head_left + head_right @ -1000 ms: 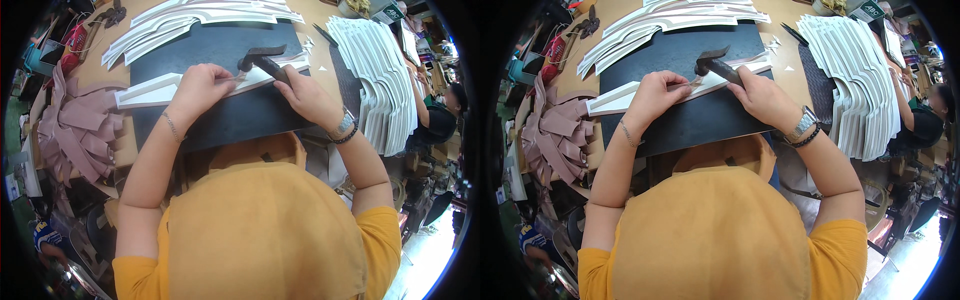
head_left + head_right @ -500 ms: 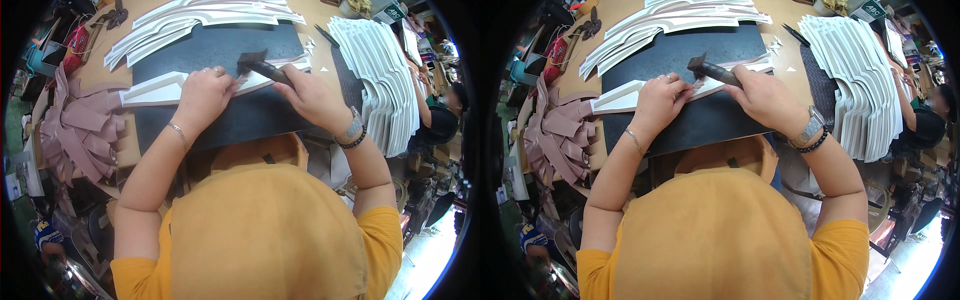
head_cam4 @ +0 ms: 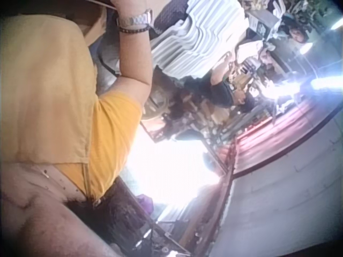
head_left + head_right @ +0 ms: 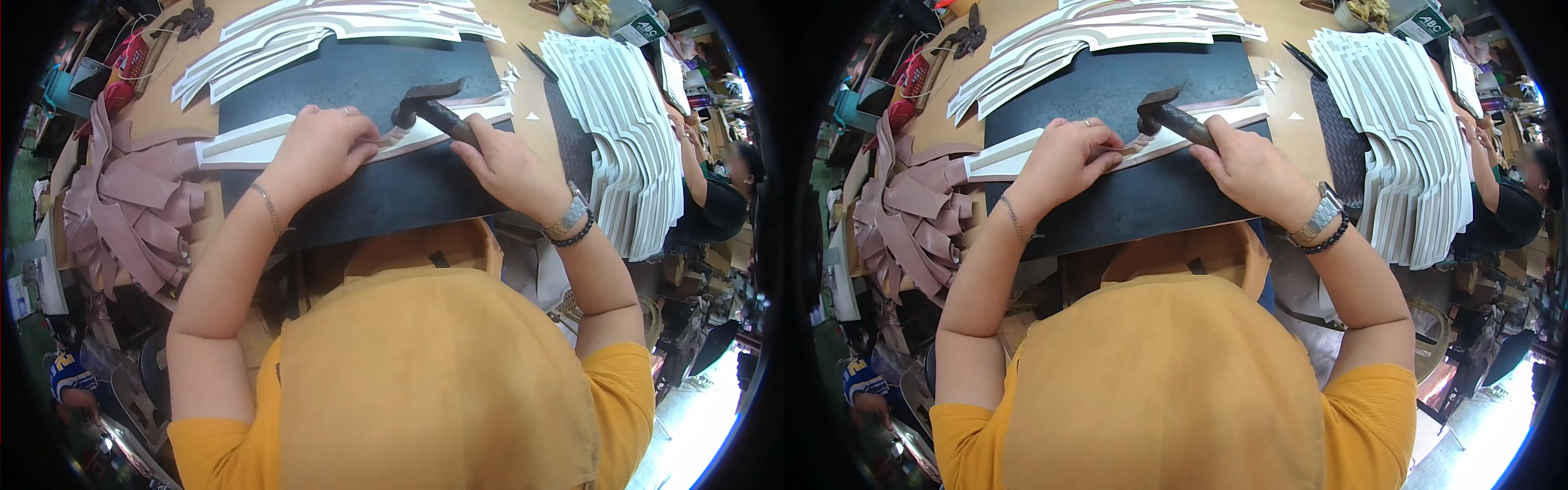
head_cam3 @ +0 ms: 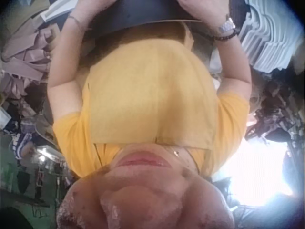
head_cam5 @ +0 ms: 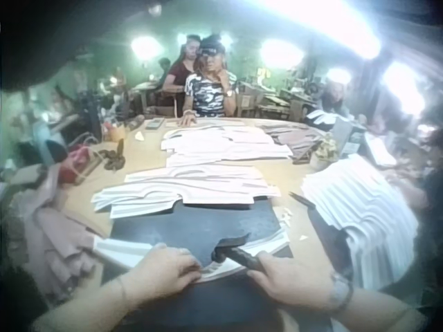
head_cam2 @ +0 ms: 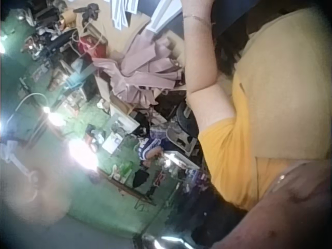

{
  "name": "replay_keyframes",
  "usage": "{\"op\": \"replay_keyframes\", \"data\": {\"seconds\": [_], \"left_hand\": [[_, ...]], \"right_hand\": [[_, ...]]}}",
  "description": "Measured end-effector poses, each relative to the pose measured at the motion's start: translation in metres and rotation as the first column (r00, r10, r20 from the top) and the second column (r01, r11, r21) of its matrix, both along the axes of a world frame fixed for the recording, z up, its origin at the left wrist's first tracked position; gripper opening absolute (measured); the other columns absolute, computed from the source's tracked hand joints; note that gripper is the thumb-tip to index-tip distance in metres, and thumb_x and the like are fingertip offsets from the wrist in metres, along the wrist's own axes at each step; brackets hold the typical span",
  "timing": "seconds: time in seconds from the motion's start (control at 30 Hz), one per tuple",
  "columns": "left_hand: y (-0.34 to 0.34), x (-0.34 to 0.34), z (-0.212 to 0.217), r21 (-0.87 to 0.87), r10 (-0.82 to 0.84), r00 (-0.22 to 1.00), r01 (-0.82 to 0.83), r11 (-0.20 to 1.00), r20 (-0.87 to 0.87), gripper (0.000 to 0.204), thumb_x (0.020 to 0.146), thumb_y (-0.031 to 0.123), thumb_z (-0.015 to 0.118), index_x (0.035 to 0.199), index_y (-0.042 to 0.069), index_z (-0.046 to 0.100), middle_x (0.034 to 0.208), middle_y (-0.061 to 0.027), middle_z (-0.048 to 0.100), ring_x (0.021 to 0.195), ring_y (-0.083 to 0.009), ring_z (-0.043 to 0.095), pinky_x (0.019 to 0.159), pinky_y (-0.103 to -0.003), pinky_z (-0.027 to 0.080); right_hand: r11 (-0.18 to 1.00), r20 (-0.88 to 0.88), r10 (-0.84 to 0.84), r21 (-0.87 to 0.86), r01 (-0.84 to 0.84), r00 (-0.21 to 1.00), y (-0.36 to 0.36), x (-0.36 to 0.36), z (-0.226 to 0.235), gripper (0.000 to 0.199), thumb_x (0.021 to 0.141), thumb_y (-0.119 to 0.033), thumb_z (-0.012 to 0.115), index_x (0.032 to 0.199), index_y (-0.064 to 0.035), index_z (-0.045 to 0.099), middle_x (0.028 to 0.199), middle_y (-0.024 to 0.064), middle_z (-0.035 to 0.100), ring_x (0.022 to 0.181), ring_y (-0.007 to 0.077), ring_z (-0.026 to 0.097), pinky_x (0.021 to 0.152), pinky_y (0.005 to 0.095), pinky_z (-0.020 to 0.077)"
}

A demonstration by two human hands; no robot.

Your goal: The person aligns white material components and uses a hammer to secure the edges on a work surface, and handles strips of pink material by hand.

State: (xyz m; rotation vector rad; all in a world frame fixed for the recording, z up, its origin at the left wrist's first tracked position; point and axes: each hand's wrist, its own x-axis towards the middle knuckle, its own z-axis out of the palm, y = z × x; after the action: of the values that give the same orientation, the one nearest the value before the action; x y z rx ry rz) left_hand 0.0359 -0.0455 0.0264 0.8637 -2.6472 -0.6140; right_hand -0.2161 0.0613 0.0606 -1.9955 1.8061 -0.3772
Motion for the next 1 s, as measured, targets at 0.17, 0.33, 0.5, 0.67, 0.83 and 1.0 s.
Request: {"op": "replay_keyframes", "data": {"seconds": [0.17, 0.33, 0.5, 0.67, 0.83, 1.0], "left_hand": [[0.012, 0.001, -0.004, -0.313, -0.003, 0.998, 0.024, 0.949, 0.065, 0.009, 0.088, 0.022, 0.068, 0.090, 0.014, 0.072, 0.088, 0.0001, 0.065, 0.082, -0.0199, 0.063, 0.085, -0.038, 0.040], [0.020, 0.000, -0.006, -0.436, 0.020, 0.995, 0.026, 0.900, 0.102, 0.009, 0.089, 0.023, 0.068, 0.089, 0.016, 0.072, 0.087, 0.0023, 0.064, 0.083, -0.0169, 0.062, 0.085, -0.039, 0.041], [0.022, -0.001, -0.008, -0.501, 0.030, 0.993, 0.033, 0.865, 0.117, 0.008, 0.089, 0.023, 0.067, 0.089, 0.016, 0.072, 0.088, 0.0027, 0.064, 0.083, -0.0165, 0.062, 0.087, -0.039, 0.041], [0.024, -0.002, -0.010, -0.525, 0.035, 0.996, 0.015, 0.851, 0.084, 0.008, 0.089, 0.023, 0.067, 0.090, 0.017, 0.072, 0.087, 0.0031, 0.064, 0.083, -0.0161, 0.063, 0.087, -0.039, 0.041], [0.025, 0.000, -0.011, -0.484, 0.047, 0.997, -0.014, 0.875, 0.055, 0.008, 0.088, 0.023, 0.067, 0.091, 0.017, 0.072, 0.089, 0.0022, 0.065, 0.082, -0.0169, 0.063, 0.085, -0.039, 0.041], [0.033, -0.011, -0.011, -0.330, 0.160, 0.987, -0.146, 0.933, 0.014, 0.010, 0.088, 0.022, 0.068, 0.090, 0.014, 0.073, 0.090, -0.0013, 0.068, 0.083, -0.0211, 0.064, 0.082, -0.039, 0.043]], "right_hand": [[0.991, 0.129, 0.064, -0.126, -0.048, 0.990, -0.001, 0.010, 0.006, 0.030, 0.098, -0.031, 0.056, 0.098, -0.0022, 0.047, 0.076, 0.0231, 0.062, 0.076, 0.0450, 0.061, 0.066, 0.0501, 0.0483], [0.995, -0.062, 0.070, -0.063, -0.074, 0.996, -0.007, 0.010, 0.018, 0.031, 0.097, -0.032, 0.057, 0.098, -0.0021, 0.050, 0.078, 0.0228, 0.062, 0.078, 0.0442, 0.062, 0.068, 0.0499, 0.0487], [0.994, -0.096, 0.101, 0.044, -0.097, 0.990, -0.007, 0.016, 0.024, 0.031, 0.096, -0.032, 0.058, 0.097, -0.0012, 0.053, 0.082, 0.0231, 0.065, 0.079, 0.0425, 0.064, 0.069, 0.0491, 0.0500], [0.986, -0.084, 0.130, -0.091, -0.138, 0.988, -0.008, 0.015, 0.024, 0.031, 0.096, -0.032, 0.058, 0.098, -0.0012, 0.054, 0.079, 0.0238, 0.064, 0.078, 0.0432, 0.063, 0.069, 0.0488, 0.0503], [0.993, -0.147, 0.105, -0.036, -0.111, 0.984, -0.005, 0.014, 0.036, 0.030, 0.096, -0.032, 0.057, 0.101, -0.0020, 0.052, 0.077, 0.0240, 0.064, 0.077, 0.0441, 0.063, 0.069, 0.0498, 0.0500], [0.999, -0.097, 0.035, 0.025, -0.033, 0.995, 0.003, 0.008, 0.015, 0.030, 0.098, -0.031, 0.056, 0.101, -0.0021, 0.050, 0.079, 0.0244, 0.064, 0.078, 0.0447, 0.062, 0.069, 0.0512, 0.0486]]}}
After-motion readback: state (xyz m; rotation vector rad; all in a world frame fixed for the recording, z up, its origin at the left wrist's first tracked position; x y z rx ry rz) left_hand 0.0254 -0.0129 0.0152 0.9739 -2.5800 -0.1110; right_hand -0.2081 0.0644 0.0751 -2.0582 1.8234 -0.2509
